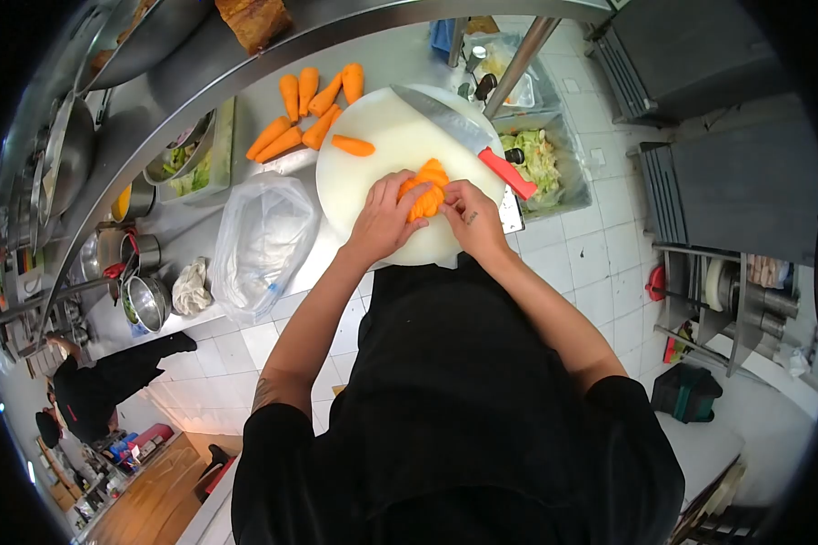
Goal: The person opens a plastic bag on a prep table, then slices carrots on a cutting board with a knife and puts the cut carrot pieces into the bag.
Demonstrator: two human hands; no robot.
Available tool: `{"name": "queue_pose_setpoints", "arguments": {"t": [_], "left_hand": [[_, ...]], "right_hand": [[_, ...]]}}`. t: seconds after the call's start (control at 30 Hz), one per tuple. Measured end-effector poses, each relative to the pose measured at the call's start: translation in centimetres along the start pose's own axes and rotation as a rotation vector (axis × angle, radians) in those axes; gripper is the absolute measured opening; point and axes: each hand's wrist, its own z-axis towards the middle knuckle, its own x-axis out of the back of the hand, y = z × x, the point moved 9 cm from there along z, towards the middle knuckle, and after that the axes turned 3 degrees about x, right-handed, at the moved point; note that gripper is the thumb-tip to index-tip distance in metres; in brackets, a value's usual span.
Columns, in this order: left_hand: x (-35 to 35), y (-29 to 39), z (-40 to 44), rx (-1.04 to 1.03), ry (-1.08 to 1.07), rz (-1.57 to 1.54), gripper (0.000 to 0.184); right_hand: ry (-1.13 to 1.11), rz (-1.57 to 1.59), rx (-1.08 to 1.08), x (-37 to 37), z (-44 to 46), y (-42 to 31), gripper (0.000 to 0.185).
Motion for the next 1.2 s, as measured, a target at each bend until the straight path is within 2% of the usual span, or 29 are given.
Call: {"name": "queue_pose_setpoints", "arguments": {"t": [0.07, 0.5, 0.8, 0.87, 1.2], "left_hand": [[0.3, 0.4, 0.0, 0.008, 0.018, 0.054, 0.074], [0.2, 1.8, -0.1, 0.057, 0.062, 0.068, 0.073], [0.0, 2.6, 0.8, 0.141, 0.225, 0.019, 0.068], [-0.8, 2.4, 1.0, 0.157, 0.254, 0.116, 0.07], [0.3, 3.1, 1.9, 0.141, 0.343, 0.096, 0.081]], "right_hand": [[0.028, -0.025, 0.089, -0.2, -0.1, -0.4, 0.03], [0.116, 0.056, 0.066, 0.0, -0.1, 0.2, 0.032], [0.086, -0.012, 0.152, 0.7, 1.1, 0.7, 0.028], [0.111, -0.005, 0.07, 1.6, 1.9, 1.5, 0.029], [0.025, 0.004, 0.029, 0.7, 4.7, 2.8, 0.025]]}}
